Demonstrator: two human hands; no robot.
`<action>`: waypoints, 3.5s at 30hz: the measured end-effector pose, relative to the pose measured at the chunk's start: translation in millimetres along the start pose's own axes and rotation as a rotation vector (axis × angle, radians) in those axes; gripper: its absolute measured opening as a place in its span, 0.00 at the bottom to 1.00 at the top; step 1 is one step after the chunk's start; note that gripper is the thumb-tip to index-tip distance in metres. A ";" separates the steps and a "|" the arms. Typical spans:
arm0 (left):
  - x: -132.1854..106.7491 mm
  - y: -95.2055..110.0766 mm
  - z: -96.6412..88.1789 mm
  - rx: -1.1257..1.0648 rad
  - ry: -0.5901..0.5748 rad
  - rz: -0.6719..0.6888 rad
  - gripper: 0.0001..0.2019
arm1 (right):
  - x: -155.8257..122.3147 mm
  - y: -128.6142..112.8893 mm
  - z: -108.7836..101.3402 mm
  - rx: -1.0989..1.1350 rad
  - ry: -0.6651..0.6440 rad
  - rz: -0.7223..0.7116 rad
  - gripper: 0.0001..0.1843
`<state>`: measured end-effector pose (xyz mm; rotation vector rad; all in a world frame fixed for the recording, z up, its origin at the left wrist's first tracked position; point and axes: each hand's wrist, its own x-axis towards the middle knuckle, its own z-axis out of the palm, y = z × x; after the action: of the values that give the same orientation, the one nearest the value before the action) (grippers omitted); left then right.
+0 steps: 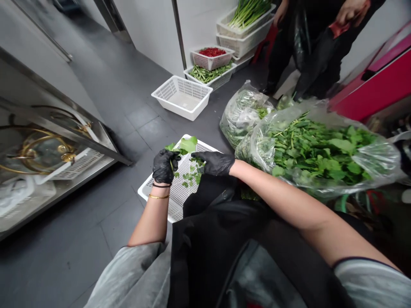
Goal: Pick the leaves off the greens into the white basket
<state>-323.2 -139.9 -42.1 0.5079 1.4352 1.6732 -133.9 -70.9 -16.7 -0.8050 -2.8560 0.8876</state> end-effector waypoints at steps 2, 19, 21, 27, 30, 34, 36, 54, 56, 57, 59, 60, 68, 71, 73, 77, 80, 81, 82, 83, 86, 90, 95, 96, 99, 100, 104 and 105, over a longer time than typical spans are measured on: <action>-7.2 -1.5 -2.8 0.156 -0.028 0.058 0.03 | -0.4 -6.8 -9.7 -0.149 -0.039 0.035 0.21; -46.5 3.9 30.2 0.294 -0.166 0.298 0.20 | -41.3 -2.6 -28.0 0.195 0.317 0.079 0.13; -49.4 5.1 35.3 0.396 -0.296 0.451 0.24 | -50.3 -8.9 -31.1 0.103 0.344 0.068 0.13; -48.7 -1.5 41.2 0.699 -0.477 0.621 0.05 | -64.3 -17.5 -34.6 -0.136 0.307 0.068 0.10; -47.9 -4.0 39.2 0.890 -0.487 0.657 0.06 | -69.6 -15.3 -41.1 -0.140 0.274 0.076 0.11; -42.6 0.5 28.5 1.161 -0.657 0.698 0.15 | -68.0 -8.8 -44.2 -0.035 0.250 0.116 0.13; -33.2 6.6 16.5 1.201 -0.804 0.693 0.17 | -60.5 -4.5 -39.5 -0.001 0.250 0.152 0.12; -16.6 -8.4 0.8 0.674 -0.519 0.299 0.13 | -21.6 12.9 -24.2 0.529 0.439 0.013 0.15; -15.4 -2.3 -3.9 0.570 -0.396 0.213 0.12 | -24.6 18.9 -31.6 0.722 0.567 -0.013 0.19; -14.5 1.6 -6.4 0.522 -0.325 0.177 0.12 | -25.7 19.5 -34.3 0.768 0.578 -0.007 0.20; -12.4 8.5 -11.6 0.514 -0.224 0.117 0.12 | -27.9 16.5 -37.2 0.769 0.513 0.030 0.21; -11.5 10.9 -14.1 0.571 -0.228 0.093 0.12 | -29.1 13.6 -37.4 0.743 0.460 0.051 0.21; -5.5 10.3 -22.9 1.113 -0.660 0.350 0.12 | -43.7 2.9 -45.9 0.759 0.372 -0.015 0.23; -9.1 21.0 -18.7 0.985 -0.291 0.647 0.16 | -45.1 1.2 -49.0 0.674 0.335 -0.009 0.20; -18.1 26.4 -10.1 0.854 -0.297 0.659 0.18 | -43.1 -2.4 -47.2 0.570 0.328 0.032 0.17; -39.9 16.5 14.4 0.711 -0.574 0.470 0.14 | -41.9 -12.4 -40.9 0.336 0.341 0.107 0.13; -49.0 4.7 27.5 0.596 -0.569 0.220 0.15 | -47.5 -19.3 -36.6 0.263 0.317 0.115 0.12; -51.1 3.7 30.9 0.531 -0.563 0.127 0.17 | -49.0 -20.4 -34.6 0.313 0.330 0.104 0.14; -53.1 4.4 34.2 0.462 -0.550 0.054 0.18 | -49.5 -20.0 -32.5 0.400 0.356 0.089 0.16; -55.1 6.7 37.6 0.403 -0.533 0.002 0.19 | -48.9 -17.5 -30.6 0.503 0.399 0.078 0.18; -59.6 17.7 46.8 0.346 -0.522 -0.046 0.16 | -43.4 5.0 -30.5 0.717 0.659 0.122 0.22; -56.7 23.2 49.0 0.290 -0.650 -0.117 0.12 | -46.0 41.8 -43.9 0.748 1.008 0.273 0.24; -44.2 11.6 49.2 0.273 -0.484 -0.025 0.10 | -50.6 11.8 -26.2 0.539 0.484 0.192 0.18; -43.3 9.2 50.8 0.296 -0.455 -0.001 0.10 | -46.8 1.9 -19.9 0.456 0.365 0.211 0.17; -44.7 5.2 54.7 0.365 -0.406 0.001 0.10 | -34.6 -12.5 -13.1 0.224 0.156 0.281 0.12; -45.4 5.4 54.6 0.388 -0.384 -0.014 0.11 | -33.6 -11.4 -15.9 0.180 0.123 0.288 0.09; -41.5 14.0 44.0 0.406 -0.307 -0.008 0.14 | -49.0 5.2 -37.5 0.411 0.013 0.138 0.04; -38.6 17.2 39.7 0.369 -0.310 0.025 0.13 | -52.4 8.7 -41.8 0.555 0.038 0.080 0.07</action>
<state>-277.4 -146.9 -7.3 0.9491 1.5089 1.2806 -76.7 -69.0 19.1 -0.8445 -2.3570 1.5502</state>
